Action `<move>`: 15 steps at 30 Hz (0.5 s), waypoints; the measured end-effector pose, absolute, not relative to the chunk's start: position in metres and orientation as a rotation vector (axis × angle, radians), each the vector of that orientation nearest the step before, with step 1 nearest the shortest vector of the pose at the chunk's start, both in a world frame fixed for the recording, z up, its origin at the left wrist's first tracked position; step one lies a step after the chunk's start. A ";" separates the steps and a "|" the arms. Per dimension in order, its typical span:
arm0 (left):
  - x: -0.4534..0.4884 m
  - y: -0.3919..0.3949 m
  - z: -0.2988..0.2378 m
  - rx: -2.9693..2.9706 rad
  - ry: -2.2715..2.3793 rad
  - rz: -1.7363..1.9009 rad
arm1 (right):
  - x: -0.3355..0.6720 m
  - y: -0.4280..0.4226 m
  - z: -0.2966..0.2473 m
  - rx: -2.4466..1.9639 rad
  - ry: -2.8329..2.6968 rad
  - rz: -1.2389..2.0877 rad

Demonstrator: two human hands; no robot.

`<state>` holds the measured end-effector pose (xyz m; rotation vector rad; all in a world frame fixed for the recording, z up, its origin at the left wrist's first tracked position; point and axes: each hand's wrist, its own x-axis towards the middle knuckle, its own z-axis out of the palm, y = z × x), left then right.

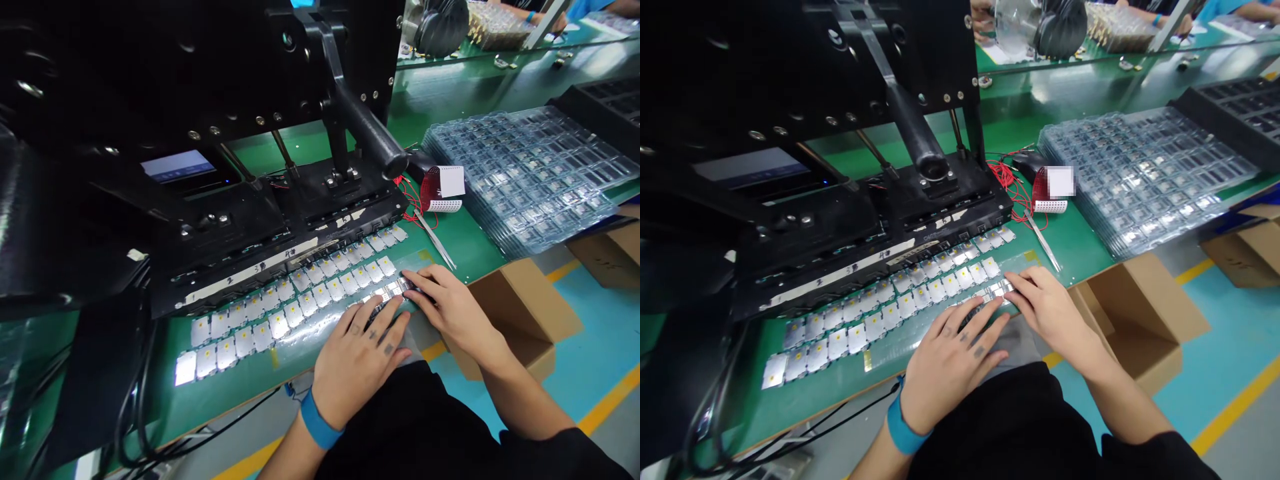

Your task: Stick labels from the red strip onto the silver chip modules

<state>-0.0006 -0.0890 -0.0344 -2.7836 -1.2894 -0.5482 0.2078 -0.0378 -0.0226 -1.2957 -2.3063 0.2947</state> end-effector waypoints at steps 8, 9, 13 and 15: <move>-0.001 -0.090 -0.034 -2.784 -1.317 -0.514 | 0.204 -0.040 -0.024 -1.217 -2.217 0.222; -0.002 -0.090 -0.033 -2.784 -1.325 -0.515 | 0.203 -0.040 -0.024 -1.200 -2.219 0.211; -0.002 -0.090 -0.030 -2.780 -1.326 -0.548 | 0.200 -0.040 -0.026 -1.135 -2.226 0.183; -0.002 -0.090 -0.030 -2.768 -1.337 -0.572 | 0.201 -0.044 -0.030 -1.124 -2.208 0.192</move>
